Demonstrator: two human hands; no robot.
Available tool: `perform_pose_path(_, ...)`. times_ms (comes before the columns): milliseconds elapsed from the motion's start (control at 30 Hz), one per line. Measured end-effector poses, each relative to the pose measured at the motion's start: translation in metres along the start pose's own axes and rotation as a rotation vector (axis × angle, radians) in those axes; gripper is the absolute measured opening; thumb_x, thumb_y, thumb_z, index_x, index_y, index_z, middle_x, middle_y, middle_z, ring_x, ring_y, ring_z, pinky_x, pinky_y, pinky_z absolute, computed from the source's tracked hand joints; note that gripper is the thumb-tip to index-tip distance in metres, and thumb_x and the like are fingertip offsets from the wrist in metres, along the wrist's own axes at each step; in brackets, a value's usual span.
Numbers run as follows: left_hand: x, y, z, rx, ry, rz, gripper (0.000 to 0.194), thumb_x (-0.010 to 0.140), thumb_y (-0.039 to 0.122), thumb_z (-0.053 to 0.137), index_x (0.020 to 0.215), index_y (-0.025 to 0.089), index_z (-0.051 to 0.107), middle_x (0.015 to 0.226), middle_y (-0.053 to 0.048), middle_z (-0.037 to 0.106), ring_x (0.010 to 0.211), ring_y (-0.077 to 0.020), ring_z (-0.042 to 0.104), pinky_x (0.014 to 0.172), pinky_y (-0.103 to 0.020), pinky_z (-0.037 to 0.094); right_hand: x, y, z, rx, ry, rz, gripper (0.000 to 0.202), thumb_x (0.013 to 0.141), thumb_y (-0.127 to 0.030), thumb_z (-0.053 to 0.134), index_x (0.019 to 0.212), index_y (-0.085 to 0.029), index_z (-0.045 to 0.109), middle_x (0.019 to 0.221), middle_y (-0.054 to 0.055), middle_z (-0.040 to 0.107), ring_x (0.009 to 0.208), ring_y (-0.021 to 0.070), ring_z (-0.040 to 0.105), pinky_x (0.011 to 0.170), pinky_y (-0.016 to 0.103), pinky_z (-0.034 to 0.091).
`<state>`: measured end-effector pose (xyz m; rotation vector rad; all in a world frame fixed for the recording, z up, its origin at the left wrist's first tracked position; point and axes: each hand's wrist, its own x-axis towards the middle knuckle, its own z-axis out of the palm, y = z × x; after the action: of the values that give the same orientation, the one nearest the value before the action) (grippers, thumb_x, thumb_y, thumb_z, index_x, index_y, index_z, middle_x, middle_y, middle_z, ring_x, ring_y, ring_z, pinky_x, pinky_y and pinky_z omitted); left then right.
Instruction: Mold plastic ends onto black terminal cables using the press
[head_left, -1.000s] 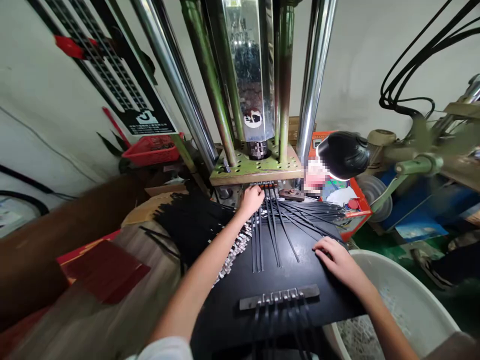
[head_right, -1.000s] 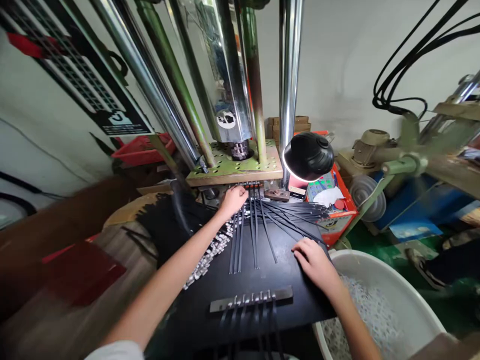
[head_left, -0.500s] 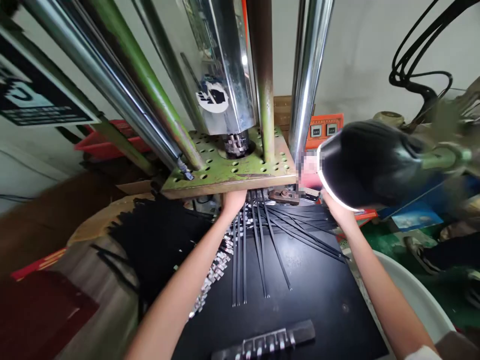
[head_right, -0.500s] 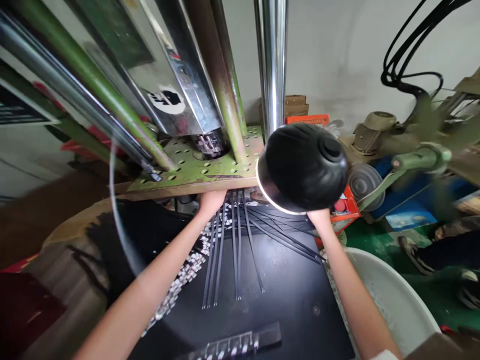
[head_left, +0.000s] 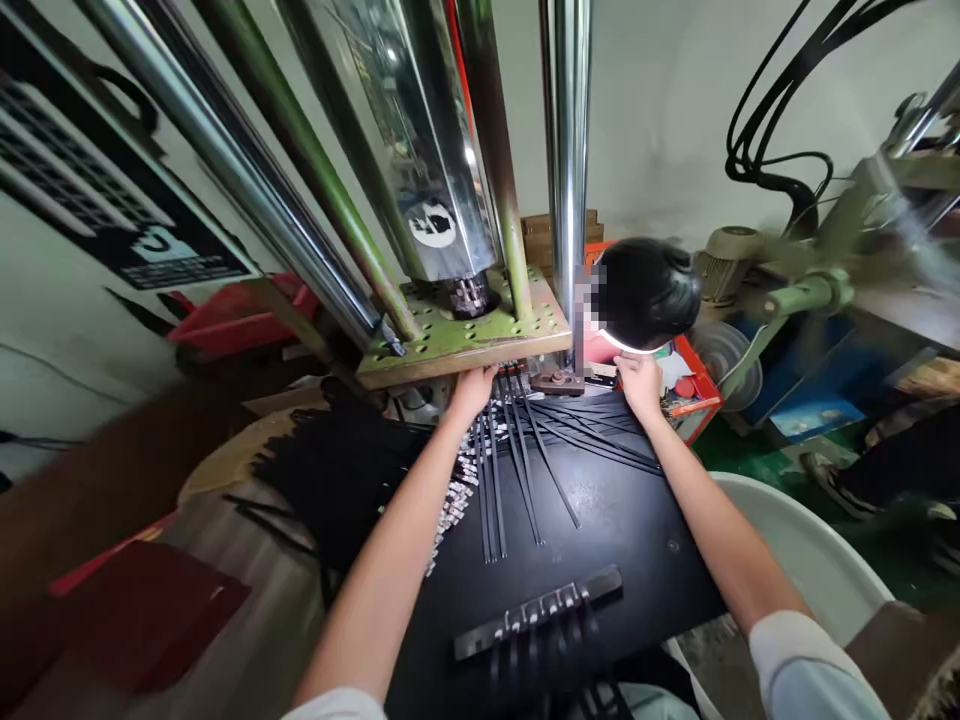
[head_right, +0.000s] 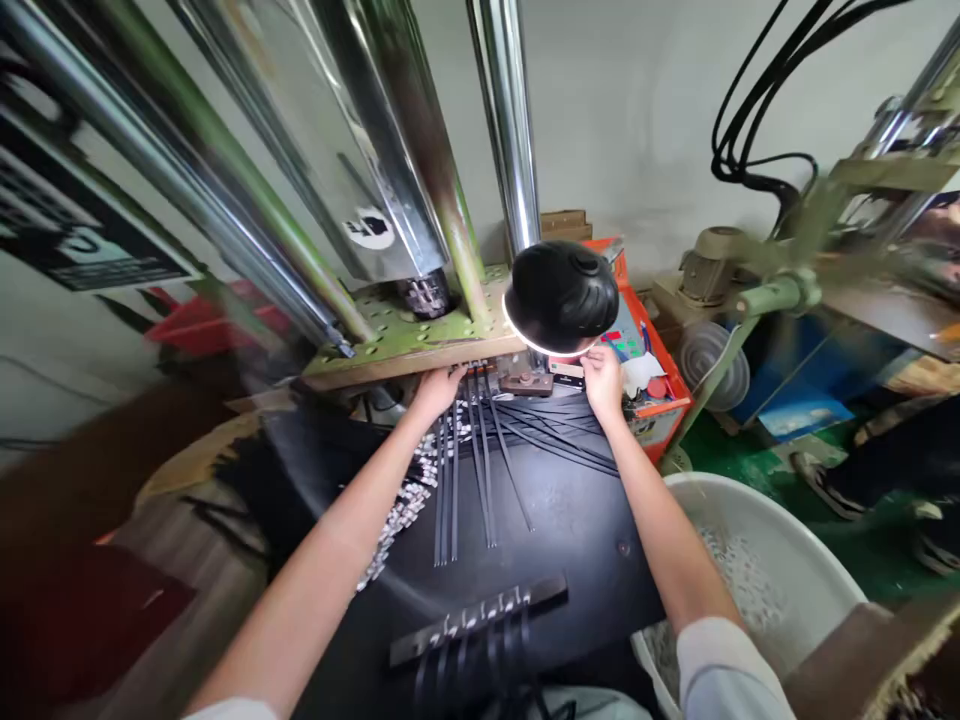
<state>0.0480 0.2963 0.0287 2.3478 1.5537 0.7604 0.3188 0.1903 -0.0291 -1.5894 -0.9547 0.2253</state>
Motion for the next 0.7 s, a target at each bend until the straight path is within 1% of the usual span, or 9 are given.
perform_pose_path(100,-0.023,0.026,-0.008,0.034,-0.104,0.106,0.021,0.093,0.029,0.058,0.102,0.012,0.065,0.107,-0.01,0.069,0.102,-0.022,0.065,0.095,-0.045,0.05,0.003,-0.004,0.0,-0.004,-0.003,-0.002,0.029,0.094,-0.036,0.06,0.113,-0.014,0.061,0.11,0.006,0.065,0.095,0.0182,0.065,0.084,0.039,0.055)
perform_pose_path(200,-0.064,0.062,-0.011,0.016,-0.237,0.302,0.013,0.092,0.018,0.055,0.091,0.013,0.067,0.096,-0.01,0.07,0.093,-0.0204,0.066,0.088,-0.036,0.053,0.013,-0.005,-0.008,-0.019,-0.073,-0.021,0.03,0.094,-0.036,0.06,0.114,-0.015,0.061,0.11,0.006,0.064,0.093,0.0179,0.065,0.082,0.038,0.056)
perform_pose_path(267,-0.098,0.09,-0.014,-0.04,-0.342,0.478,0.014,0.088,0.021,0.062,0.101,0.017,0.068,0.105,-0.008,0.07,0.101,-0.0191,0.064,0.093,-0.029,0.051,0.02,-0.003,-0.016,-0.036,-0.132,-0.036,0.03,0.094,-0.036,0.061,0.114,-0.014,0.061,0.11,0.006,0.064,0.093,0.0179,0.065,0.081,0.037,0.056)
perform_pose_path(367,-0.137,0.121,-0.021,-0.122,-0.519,0.793,0.054,0.08,0.03,0.075,0.13,0.023,0.056,0.135,-0.003,0.06,0.122,-0.0172,0.055,0.106,-0.021,0.041,0.028,0.003,-0.026,-0.061,-0.202,-0.052,0.028,0.094,-0.036,0.061,0.111,-0.014,0.062,0.108,0.006,0.065,0.092,0.0175,0.065,0.08,0.037,0.056)
perform_pose_path(433,-0.146,0.123,-0.026,-0.131,-0.608,0.913,0.046,0.086,0.031,0.068,0.131,0.028,0.056,0.134,0.004,0.061,0.122,-0.0141,0.055,0.107,-0.019,0.04,0.03,0.007,-0.028,-0.069,-0.218,-0.058,0.026,0.093,-0.036,0.062,0.108,-0.014,0.063,0.105,0.005,0.066,0.09,0.017,0.065,0.08,0.037,0.056)
perform_pose_path(467,-0.143,0.116,-0.029,-0.112,-0.621,0.901,0.035,0.091,0.03,0.061,0.125,0.03,0.06,0.128,0.006,0.065,0.118,-0.013,0.057,0.106,-0.019,0.04,0.029,0.008,-0.028,-0.068,-0.217,-0.061,0.025,0.093,-0.036,0.062,0.105,-0.014,0.064,0.103,0.004,0.066,0.09,0.0169,0.065,0.08,0.037,0.056)
perform_pose_path(533,-0.128,0.09,-0.032,-0.04,-0.561,0.723,0.025,0.095,0.032,0.052,0.117,0.03,0.065,0.121,0.005,0.068,0.116,-0.0141,0.058,0.108,-0.023,0.04,0.027,0.011,-0.027,-0.052,-0.201,-0.069,0.024,0.093,-0.036,0.063,0.099,-0.013,0.065,0.098,0.003,0.067,0.088,0.0163,0.065,0.08,0.036,0.056)
perform_pose_path(633,-0.082,0.038,-0.034,0.11,-0.358,0.33,0.037,0.096,0.036,0.051,0.126,0.017,0.059,0.136,-0.011,0.057,0.132,-0.028,0.045,0.115,-0.044,0.033,0.022,0.013,-0.022,-0.001,-0.153,-0.078,0.025,0.091,-0.038,0.065,0.091,-0.013,0.065,0.091,0.002,0.069,0.084,0.0154,0.067,0.08,0.036,0.056)
perform_pose_path(700,-0.046,0.01,-0.033,0.191,-0.235,0.082,0.042,0.097,0.036,0.048,0.131,0.011,0.054,0.14,-0.02,0.051,0.135,-0.0346,0.041,0.112,-0.057,0.032,0.018,0.013,-0.02,0.041,-0.118,-0.08,0.03,0.086,-0.043,0.068,0.088,-0.013,0.066,0.087,0.004,0.071,0.082,0.0175,0.069,0.08,0.037,0.057)
